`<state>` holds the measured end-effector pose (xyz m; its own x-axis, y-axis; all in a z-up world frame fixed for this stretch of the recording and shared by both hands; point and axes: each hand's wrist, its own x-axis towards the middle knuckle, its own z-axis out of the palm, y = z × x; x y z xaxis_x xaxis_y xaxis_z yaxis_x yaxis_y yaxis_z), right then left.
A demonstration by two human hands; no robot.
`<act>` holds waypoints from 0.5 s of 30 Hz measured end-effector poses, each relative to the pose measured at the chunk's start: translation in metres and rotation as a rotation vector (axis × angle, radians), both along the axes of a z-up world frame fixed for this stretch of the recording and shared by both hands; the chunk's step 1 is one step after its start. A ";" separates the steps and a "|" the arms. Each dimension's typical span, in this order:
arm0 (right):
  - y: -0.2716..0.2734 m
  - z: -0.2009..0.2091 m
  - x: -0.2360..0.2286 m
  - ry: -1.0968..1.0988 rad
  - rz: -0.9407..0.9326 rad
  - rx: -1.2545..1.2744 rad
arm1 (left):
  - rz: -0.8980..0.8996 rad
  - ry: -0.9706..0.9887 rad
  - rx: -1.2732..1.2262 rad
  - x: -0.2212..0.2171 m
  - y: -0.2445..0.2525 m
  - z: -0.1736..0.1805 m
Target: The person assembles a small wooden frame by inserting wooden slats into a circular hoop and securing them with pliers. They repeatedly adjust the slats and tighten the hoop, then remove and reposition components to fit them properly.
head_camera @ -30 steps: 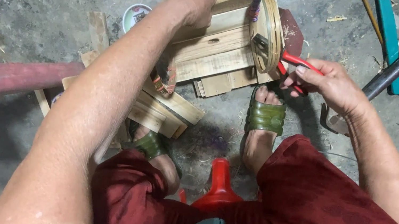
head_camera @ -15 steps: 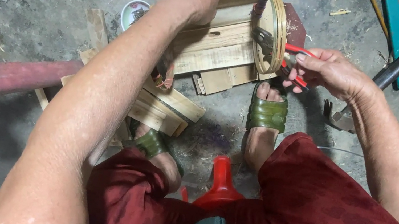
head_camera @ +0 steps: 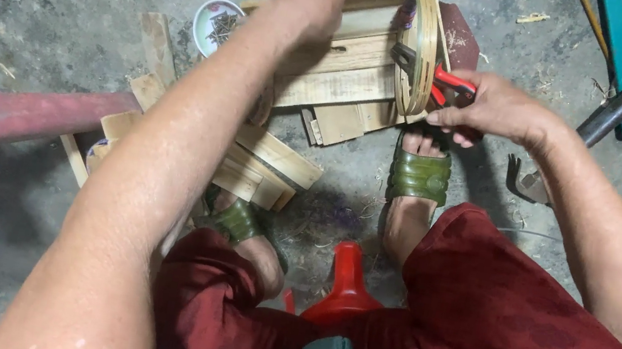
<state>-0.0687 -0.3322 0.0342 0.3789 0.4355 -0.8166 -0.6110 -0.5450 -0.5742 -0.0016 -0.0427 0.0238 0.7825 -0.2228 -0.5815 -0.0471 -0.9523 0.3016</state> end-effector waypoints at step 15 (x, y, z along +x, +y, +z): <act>0.008 0.001 -0.021 -0.128 -0.039 -0.164 | -0.476 -0.434 0.245 -0.133 -0.027 -0.046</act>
